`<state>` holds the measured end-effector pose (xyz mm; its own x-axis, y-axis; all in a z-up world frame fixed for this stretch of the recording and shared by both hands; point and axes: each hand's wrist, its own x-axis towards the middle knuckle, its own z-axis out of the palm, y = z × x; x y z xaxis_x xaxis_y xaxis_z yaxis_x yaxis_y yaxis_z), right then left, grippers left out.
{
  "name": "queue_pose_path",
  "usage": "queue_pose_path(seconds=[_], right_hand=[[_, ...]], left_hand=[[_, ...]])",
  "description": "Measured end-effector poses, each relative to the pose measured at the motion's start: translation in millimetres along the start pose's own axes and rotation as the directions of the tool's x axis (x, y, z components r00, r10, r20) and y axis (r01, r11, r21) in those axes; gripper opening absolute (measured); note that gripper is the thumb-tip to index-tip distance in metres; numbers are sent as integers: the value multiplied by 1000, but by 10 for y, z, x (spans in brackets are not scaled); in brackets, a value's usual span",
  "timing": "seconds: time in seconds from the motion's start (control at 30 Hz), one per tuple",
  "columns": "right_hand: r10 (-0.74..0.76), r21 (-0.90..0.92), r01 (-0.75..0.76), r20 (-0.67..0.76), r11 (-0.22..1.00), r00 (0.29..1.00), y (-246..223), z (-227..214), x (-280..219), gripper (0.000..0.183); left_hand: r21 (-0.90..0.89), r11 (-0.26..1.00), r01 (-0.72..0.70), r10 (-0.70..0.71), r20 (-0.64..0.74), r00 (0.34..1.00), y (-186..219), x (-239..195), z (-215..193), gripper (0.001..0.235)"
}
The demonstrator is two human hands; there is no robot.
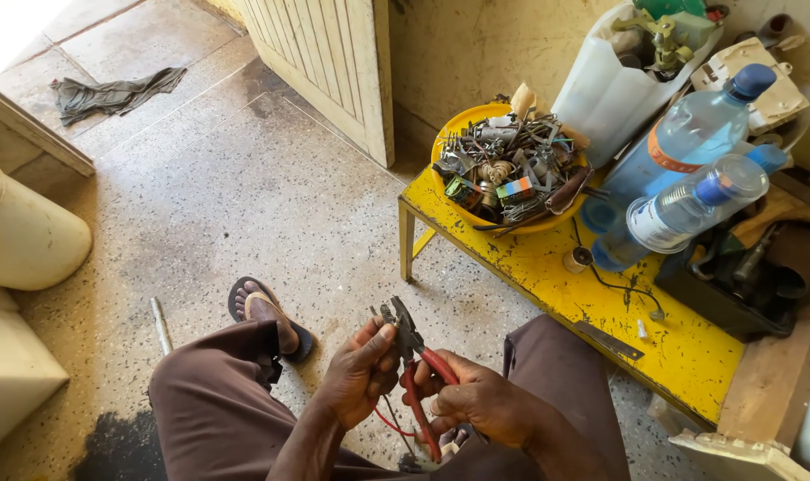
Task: Stripping insulation from electrical wires using pliers and preparing them for connection
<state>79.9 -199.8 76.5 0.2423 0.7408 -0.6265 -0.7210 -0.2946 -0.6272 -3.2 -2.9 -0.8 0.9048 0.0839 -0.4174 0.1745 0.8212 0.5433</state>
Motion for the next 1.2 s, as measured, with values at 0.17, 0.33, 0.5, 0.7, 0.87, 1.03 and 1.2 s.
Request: queue_pose_path(seconds=[0.17, 0.33, 0.5, 0.7, 0.87, 1.03, 1.2], right_hand=[[-1, -221, -27, -126, 975, 992, -49, 82, -102, 32], [-60, -330, -39, -284, 943, 957, -11, 162, -71, 17], [-165, -510, -3, -285, 860, 944, -77, 238, -135, 91], [-72, -126, 51, -168, 991, 983, 209, 64, 37, 47], [121, 157, -120, 7, 980, 993, 431, -122, 245, 27], [-196, -514, 21, -288, 857, 938, 518, -116, 348, 39], [-344, -873, -277, -424, 401, 838, 473, -287, 620, 29]], left_hand=[[81, 997, 13, -18, 64, 998, -26, 38, -25, 11], [70, 996, -50, 48, 41, 998, -63, 51, 27, 13], [239, 958, -156, 128, 131, 983, 23, -66, 190, 54], [427, 885, -185, 125, 165, 978, -143, 56, 60, 41], [554, 794, -248, 197, 152, 969, -204, 108, -63, 44], [784, 592, -186, 194, 85, 977, -29, -60, 100, 41], [950, 135, 282, 222, -306, 926, -99, -80, 221, 38]])
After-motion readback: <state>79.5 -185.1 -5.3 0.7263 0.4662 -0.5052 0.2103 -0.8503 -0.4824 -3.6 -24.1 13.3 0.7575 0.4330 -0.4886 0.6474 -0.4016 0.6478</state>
